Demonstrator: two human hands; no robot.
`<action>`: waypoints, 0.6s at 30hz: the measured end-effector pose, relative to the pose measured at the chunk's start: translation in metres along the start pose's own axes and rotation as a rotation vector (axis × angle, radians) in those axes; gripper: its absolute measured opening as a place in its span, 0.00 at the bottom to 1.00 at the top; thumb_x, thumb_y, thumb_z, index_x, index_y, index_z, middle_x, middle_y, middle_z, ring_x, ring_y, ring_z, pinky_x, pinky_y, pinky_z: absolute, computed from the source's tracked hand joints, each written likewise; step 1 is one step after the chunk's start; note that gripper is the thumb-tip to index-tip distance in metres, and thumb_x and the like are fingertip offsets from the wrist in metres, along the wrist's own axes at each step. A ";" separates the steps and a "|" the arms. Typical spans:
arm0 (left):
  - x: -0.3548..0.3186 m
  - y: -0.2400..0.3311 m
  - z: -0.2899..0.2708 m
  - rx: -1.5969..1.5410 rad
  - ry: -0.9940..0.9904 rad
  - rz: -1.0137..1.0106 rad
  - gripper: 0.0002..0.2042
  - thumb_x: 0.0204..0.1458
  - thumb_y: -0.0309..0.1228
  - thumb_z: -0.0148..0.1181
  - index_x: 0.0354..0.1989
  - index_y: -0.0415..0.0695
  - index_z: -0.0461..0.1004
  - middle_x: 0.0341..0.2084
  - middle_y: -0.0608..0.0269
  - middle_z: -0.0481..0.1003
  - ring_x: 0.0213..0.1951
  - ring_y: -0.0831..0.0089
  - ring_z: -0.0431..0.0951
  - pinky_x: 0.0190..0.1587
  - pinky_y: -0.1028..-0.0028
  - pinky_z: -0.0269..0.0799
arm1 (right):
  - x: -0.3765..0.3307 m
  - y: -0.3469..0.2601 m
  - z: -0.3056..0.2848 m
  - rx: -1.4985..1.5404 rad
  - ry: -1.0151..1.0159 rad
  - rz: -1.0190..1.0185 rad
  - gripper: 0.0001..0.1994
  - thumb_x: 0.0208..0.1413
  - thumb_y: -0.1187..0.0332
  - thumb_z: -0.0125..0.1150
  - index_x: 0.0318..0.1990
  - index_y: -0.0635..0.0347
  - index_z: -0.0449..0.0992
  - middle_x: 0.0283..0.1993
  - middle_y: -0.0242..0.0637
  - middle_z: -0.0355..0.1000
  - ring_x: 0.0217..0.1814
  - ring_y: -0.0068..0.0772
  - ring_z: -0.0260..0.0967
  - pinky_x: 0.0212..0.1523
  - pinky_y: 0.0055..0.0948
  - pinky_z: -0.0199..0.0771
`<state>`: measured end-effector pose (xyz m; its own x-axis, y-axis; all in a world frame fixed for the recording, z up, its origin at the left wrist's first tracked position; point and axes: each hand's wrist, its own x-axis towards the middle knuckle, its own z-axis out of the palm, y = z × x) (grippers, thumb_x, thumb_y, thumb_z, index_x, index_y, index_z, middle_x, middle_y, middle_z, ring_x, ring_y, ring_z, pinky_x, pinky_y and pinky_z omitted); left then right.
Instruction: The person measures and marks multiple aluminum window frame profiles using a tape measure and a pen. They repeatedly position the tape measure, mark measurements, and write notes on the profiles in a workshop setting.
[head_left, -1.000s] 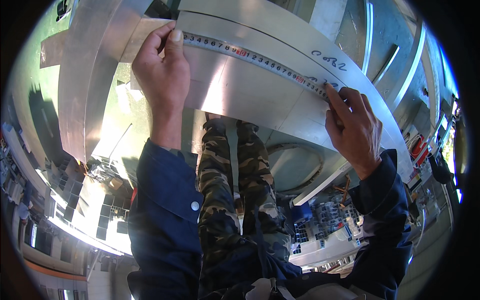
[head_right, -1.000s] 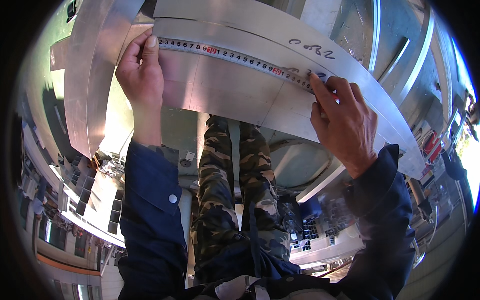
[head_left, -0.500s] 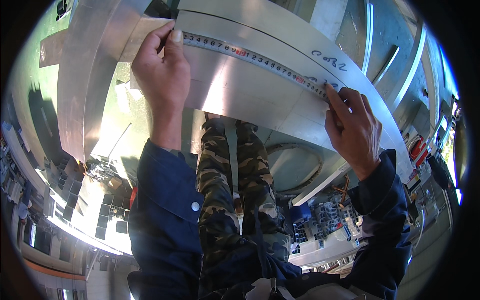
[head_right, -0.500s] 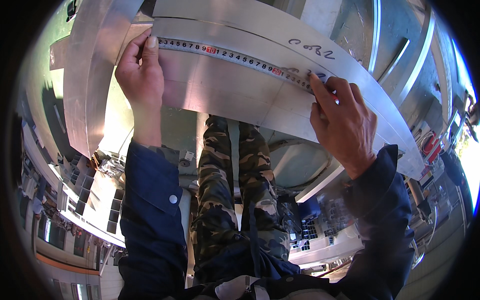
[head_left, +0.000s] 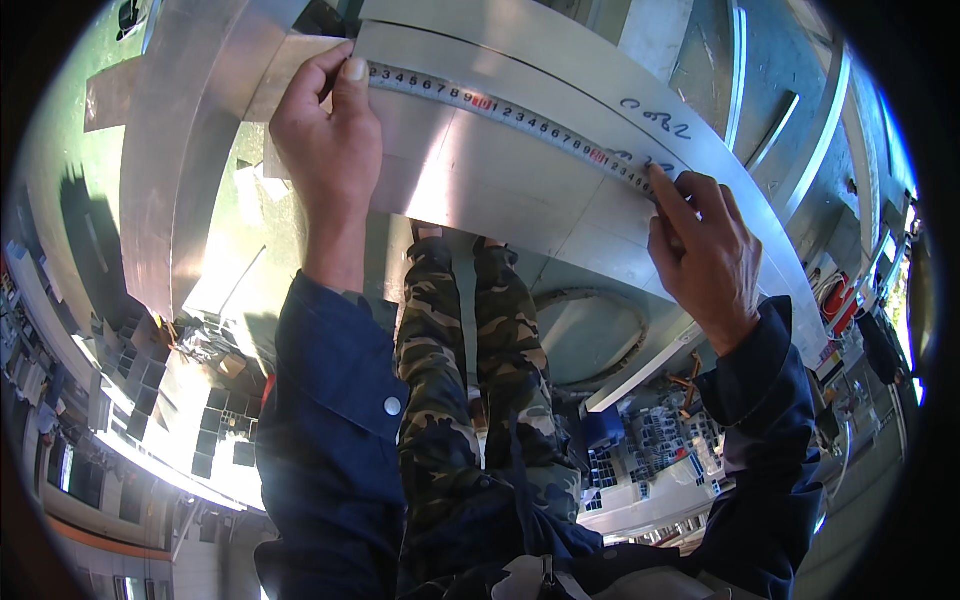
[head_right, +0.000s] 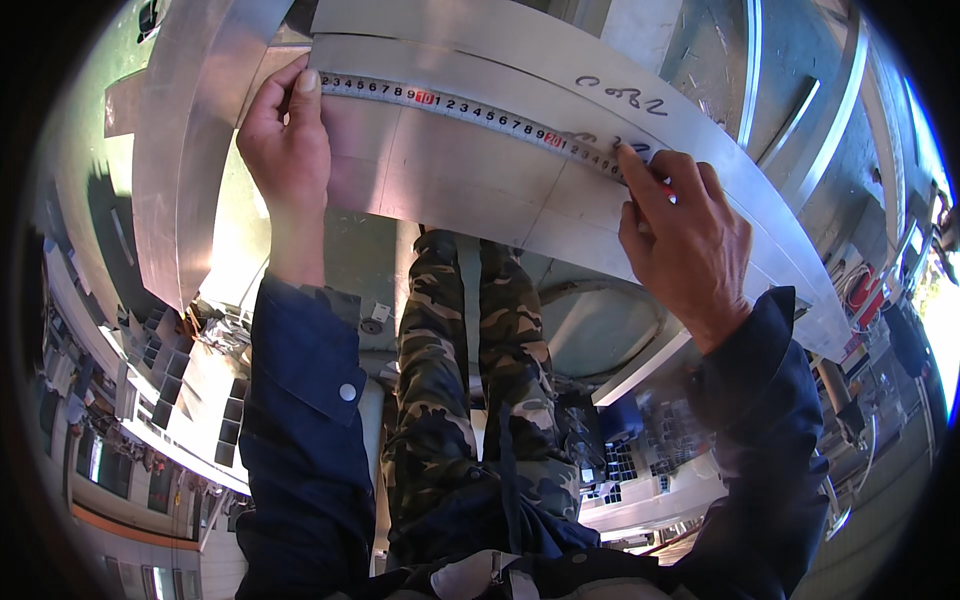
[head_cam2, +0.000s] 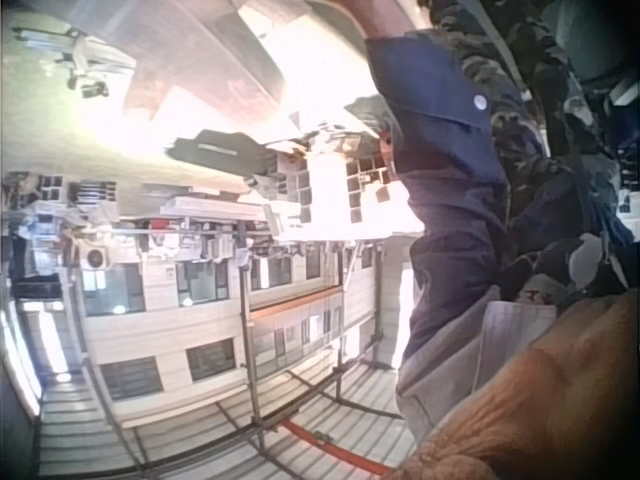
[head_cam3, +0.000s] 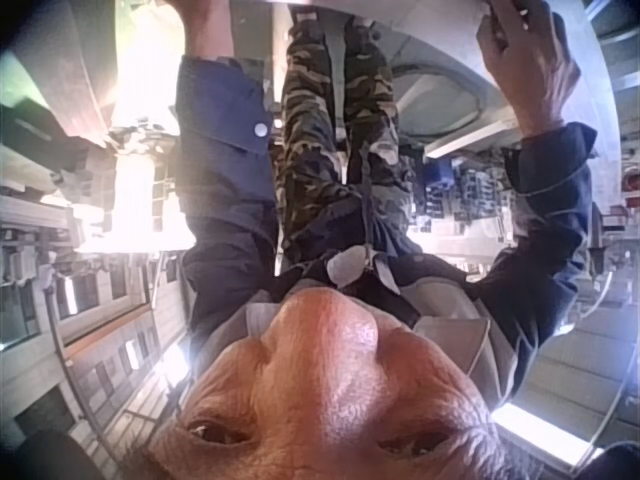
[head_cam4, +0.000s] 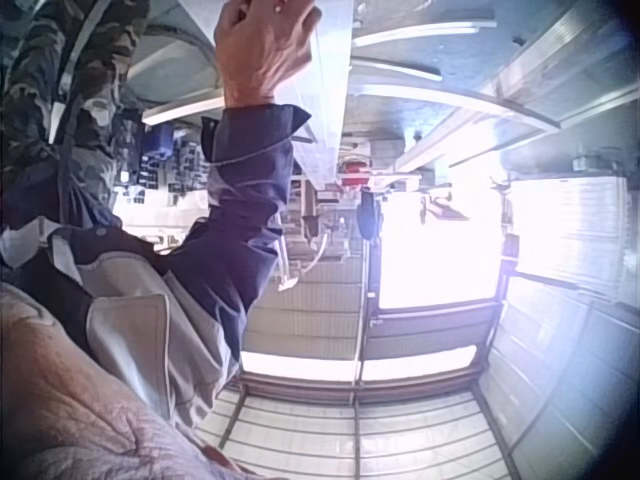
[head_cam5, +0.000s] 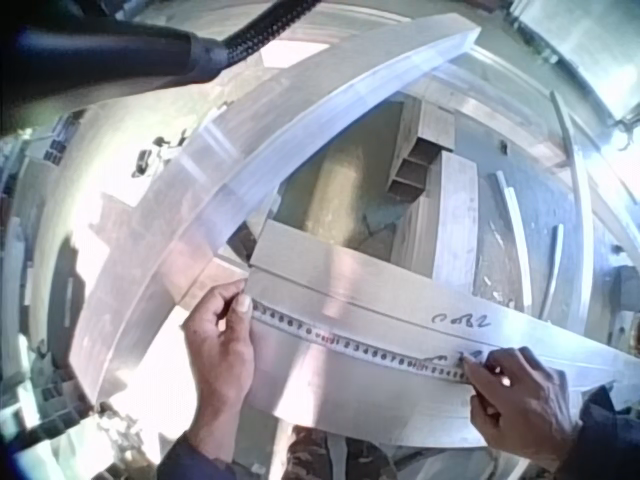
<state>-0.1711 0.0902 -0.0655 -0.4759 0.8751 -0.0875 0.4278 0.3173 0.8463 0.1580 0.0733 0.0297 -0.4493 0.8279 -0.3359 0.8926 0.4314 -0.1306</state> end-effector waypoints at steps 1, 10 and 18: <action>0.000 0.001 0.000 -0.001 -0.004 -0.015 0.11 0.62 0.32 0.64 0.49 0.40 0.83 0.39 0.57 0.84 0.41 0.68 0.84 0.45 0.71 0.78 | 0.000 0.000 0.000 0.004 0.001 0.001 0.18 0.57 0.69 0.68 0.56 0.51 0.82 0.46 0.36 0.75 0.46 0.35 0.76 0.35 0.32 0.84; -0.001 -0.004 0.002 -0.034 0.020 0.017 0.11 0.62 0.31 0.64 0.48 0.39 0.81 0.40 0.57 0.83 0.44 0.66 0.82 0.49 0.68 0.77 | -0.001 0.001 0.003 0.031 0.005 0.009 0.18 0.57 0.68 0.67 0.56 0.49 0.82 0.46 0.35 0.75 0.48 0.34 0.76 0.35 0.32 0.84; -0.003 0.000 0.003 -0.044 0.002 -0.025 0.12 0.62 0.33 0.64 0.47 0.36 0.81 0.39 0.58 0.82 0.42 0.72 0.80 0.48 0.73 0.75 | -0.003 0.004 0.004 0.034 0.017 0.016 0.18 0.58 0.68 0.66 0.56 0.49 0.81 0.46 0.35 0.75 0.47 0.35 0.75 0.34 0.32 0.83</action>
<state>-0.1671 0.0885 -0.0671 -0.4875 0.8665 -0.1078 0.3819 0.3226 0.8661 0.1629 0.0716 0.0266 -0.4355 0.8406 -0.3221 0.9002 0.4063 -0.1570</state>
